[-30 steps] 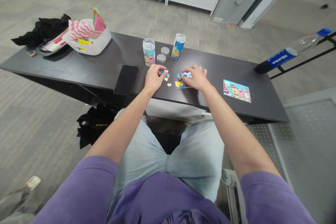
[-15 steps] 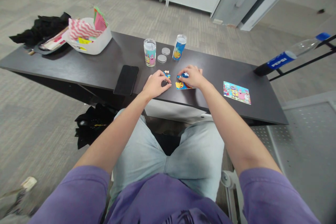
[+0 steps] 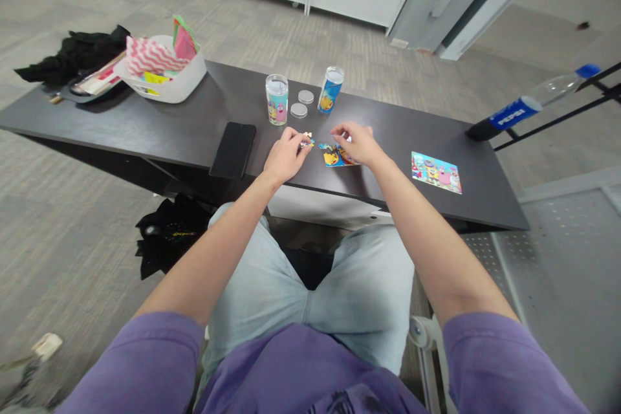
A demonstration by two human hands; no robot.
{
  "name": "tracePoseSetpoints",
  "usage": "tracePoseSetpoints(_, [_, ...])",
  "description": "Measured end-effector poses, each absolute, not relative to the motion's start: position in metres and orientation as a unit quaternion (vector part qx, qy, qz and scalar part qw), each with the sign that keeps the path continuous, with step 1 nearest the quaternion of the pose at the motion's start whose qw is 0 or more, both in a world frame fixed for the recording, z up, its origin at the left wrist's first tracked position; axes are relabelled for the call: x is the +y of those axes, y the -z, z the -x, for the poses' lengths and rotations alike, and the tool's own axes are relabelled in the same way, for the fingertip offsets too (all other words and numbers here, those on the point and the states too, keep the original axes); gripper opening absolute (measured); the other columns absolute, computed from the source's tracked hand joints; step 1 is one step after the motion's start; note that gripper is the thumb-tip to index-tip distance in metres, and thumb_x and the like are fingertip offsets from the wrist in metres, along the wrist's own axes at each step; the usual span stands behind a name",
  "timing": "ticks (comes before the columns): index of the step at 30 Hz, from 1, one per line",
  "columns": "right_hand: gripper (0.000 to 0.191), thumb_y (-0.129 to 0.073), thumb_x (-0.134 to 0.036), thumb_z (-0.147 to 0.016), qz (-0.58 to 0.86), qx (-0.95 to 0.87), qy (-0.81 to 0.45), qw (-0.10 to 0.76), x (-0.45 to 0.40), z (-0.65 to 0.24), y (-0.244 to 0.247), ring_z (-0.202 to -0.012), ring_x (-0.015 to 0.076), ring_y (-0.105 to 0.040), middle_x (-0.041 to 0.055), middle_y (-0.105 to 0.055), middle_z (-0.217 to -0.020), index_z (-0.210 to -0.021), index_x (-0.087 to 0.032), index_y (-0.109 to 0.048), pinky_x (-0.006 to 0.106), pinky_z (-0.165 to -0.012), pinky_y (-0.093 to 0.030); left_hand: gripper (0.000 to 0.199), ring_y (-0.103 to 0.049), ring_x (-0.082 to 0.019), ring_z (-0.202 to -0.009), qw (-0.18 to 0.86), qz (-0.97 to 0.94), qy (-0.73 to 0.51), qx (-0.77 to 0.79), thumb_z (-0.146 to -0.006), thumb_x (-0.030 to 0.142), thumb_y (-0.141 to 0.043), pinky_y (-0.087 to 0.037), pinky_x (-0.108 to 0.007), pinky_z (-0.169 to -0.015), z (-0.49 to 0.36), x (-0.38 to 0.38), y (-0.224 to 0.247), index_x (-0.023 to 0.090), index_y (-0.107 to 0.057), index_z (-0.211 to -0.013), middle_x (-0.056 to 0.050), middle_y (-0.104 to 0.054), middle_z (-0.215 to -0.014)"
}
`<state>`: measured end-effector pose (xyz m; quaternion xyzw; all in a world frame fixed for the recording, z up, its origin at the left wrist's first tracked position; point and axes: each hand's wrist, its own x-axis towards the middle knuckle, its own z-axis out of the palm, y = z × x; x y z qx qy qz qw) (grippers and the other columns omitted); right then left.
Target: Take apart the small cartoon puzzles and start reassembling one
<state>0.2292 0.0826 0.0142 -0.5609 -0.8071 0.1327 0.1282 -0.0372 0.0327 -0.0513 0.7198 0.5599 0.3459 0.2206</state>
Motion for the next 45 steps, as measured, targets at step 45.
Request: tracePoseSetpoints(45, [0.063,-0.074,-0.061,-0.121,0.588,-0.781,-0.093,0.189,0.015,-0.284,0.024,-0.167,0.0547,-0.064,0.0195,-0.076,-0.184,-0.171,-0.025,-0.082,0.074,-0.141,-0.052,0.030,-0.066,-0.047,-0.166,0.204,-0.733,-0.142,0.633,-0.102,0.043,-0.110,-0.046,-0.058,-0.145,-0.038,0.035,-0.005,0.029,-0.089,-0.118,-0.015,-0.081,-0.160])
